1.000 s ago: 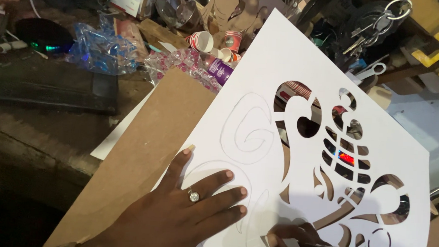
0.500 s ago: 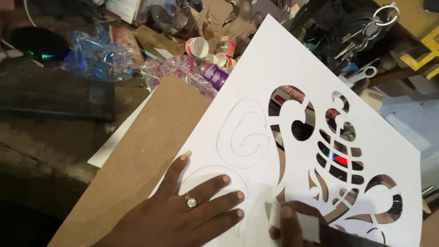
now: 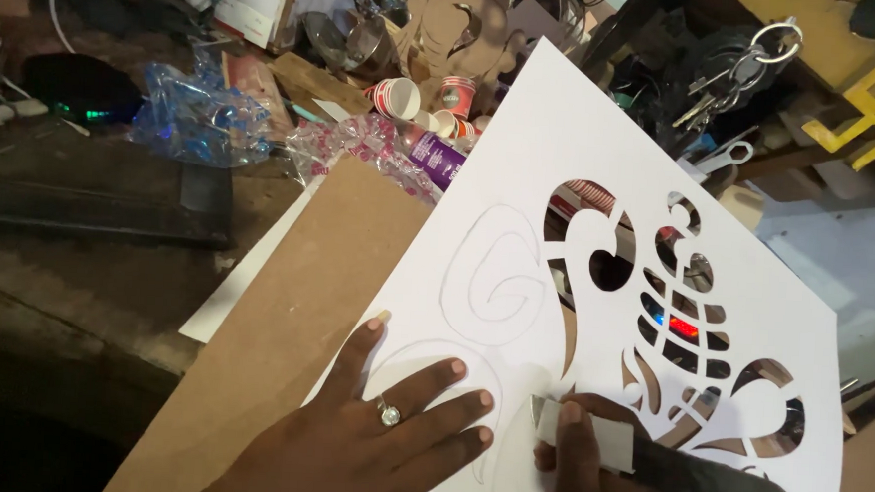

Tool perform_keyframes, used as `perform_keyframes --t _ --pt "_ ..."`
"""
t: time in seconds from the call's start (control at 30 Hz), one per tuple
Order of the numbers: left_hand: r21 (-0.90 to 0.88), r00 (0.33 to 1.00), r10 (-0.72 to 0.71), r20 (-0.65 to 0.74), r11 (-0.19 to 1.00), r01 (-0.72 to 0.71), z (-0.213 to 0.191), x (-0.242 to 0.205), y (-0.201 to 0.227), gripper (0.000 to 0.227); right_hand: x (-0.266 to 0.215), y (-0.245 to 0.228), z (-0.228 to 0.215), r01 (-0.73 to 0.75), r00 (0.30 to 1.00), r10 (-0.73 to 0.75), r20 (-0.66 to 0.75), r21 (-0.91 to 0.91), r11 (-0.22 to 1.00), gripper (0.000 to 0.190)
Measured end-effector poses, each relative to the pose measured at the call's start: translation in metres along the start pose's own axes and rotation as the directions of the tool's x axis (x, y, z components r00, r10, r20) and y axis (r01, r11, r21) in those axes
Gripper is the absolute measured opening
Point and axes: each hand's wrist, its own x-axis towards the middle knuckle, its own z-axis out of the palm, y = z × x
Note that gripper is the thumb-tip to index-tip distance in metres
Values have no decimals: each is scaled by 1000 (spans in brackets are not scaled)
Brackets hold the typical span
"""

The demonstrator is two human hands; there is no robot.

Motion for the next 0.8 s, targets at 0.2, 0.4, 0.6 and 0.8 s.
perform_keyframes --t 0.2,0.4,0.6,0.8 --pt "-1 1000 -1 3 1000 1 -1 0 1 49 0 2 4 1 1000 -1 -2 -3 1000 22" --pt "40 1000 3 -13 999 -3 -5 0 2 49 -3 -2 4 26 999 -27 -25 -24 999 21" --pt "35 999 3 -36 999 -1 -4 -2 2 48 0 2 7 53 998 -51 -47 44 998 19" --pt "17 999 4 -38 1000 -4 -5 -1 2 50 -2 -12 7 -26 1000 26 -3 11 1000 20"
